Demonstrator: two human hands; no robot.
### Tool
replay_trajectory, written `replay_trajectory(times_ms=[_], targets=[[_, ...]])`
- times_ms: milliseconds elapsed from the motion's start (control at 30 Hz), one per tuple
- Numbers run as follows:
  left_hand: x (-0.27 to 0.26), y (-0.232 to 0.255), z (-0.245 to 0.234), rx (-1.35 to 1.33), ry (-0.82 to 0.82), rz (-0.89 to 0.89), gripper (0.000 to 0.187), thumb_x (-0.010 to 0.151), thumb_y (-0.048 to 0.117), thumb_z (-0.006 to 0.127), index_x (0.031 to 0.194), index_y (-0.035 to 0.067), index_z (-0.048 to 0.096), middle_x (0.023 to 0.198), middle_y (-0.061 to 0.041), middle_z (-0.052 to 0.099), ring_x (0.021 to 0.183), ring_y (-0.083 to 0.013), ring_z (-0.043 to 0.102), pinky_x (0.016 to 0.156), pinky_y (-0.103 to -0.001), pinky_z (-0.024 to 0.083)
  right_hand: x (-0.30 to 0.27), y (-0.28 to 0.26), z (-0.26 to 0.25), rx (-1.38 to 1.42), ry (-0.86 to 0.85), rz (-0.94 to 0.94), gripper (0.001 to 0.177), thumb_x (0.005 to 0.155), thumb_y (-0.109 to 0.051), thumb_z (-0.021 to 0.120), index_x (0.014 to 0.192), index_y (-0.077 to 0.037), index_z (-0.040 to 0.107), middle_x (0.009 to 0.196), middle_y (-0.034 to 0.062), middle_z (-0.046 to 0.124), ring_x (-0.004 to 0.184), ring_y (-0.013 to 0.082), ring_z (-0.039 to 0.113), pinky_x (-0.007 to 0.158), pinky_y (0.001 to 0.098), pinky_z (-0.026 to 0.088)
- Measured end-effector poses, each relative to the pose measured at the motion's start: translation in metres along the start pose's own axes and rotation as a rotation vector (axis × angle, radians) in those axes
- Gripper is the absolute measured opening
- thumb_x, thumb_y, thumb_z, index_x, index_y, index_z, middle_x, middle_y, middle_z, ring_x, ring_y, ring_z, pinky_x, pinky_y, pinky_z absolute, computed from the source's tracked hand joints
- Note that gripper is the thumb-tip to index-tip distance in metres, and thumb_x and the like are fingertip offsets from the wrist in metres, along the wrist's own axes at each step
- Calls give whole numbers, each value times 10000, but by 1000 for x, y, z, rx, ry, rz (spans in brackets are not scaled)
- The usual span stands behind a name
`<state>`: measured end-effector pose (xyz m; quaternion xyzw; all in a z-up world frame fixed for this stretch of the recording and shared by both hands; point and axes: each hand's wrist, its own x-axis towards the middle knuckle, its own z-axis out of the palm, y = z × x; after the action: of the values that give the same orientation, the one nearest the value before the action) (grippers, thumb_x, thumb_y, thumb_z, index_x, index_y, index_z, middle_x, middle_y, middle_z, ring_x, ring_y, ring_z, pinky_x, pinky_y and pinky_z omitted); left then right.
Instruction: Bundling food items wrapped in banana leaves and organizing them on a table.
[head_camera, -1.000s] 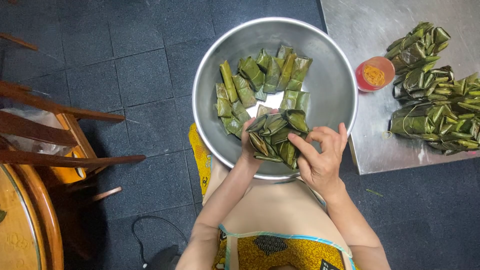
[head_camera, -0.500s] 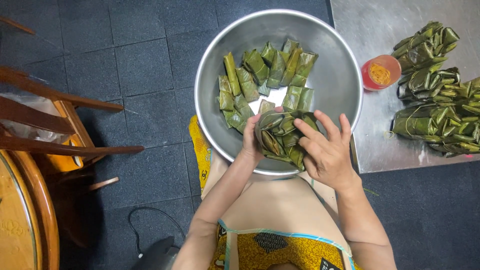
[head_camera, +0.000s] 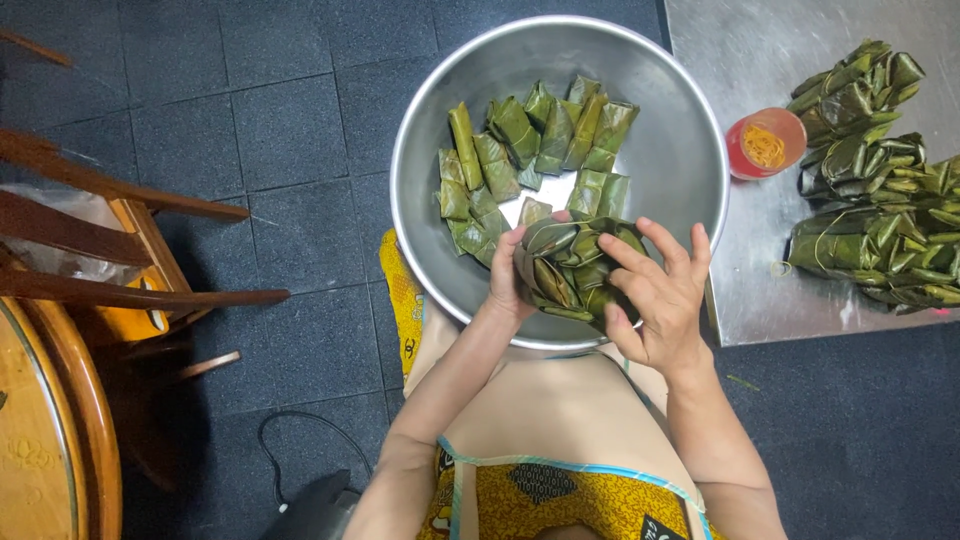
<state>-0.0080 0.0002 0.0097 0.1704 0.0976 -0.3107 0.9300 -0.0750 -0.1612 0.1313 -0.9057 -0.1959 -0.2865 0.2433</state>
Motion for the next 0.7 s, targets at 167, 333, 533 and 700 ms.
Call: replay_trajectory(times_ms=[167, 333, 533, 700], targets=[[-5, 3, 14, -55, 81, 18, 624, 951, 491, 535, 1396, 63, 624, 1305, -141, 687, 1164, -324, 653, 1067, -488, 497, 1, -13, 4, -9, 35, 70, 404, 919, -513, 704, 870, -123, 609, 1314, 91, 731, 1325, 422, 552, 1246, 611, 65], [-10, 4, 21, -13, 74, 42, 626, 951, 495, 534, 1387, 54, 616, 1317, -133, 679, 1187, -301, 644, 1075, -480, 493, 5, -19, 2, -4, 26, 93, 396, 890, -476, 777, 858, -120, 607, 1304, 84, 731, 1323, 419, 553, 1242, 624, 80], [0, 3, 3, -65, 144, 1, 619, 929, 518, 590, 1377, 94, 645, 1258, -125, 710, 1123, -327, 673, 1067, -491, 504, 6, -17, 8, -6, 2, 122, 519, 888, -626, 727, 903, -115, 636, 1291, 86, 724, 1325, 398, 553, 1250, 622, 48], [1, 3, -3, -46, 134, 1, 644, 928, 502, 564, 1388, 56, 618, 1242, -182, 710, 1129, -329, 677, 1042, -463, 521, 17, -21, 1, 79, 25, 153, 478, 968, -448, 699, 1358, -174, 675, 1466, 165, 552, 1435, 416, 423, 1247, 570, 56]])
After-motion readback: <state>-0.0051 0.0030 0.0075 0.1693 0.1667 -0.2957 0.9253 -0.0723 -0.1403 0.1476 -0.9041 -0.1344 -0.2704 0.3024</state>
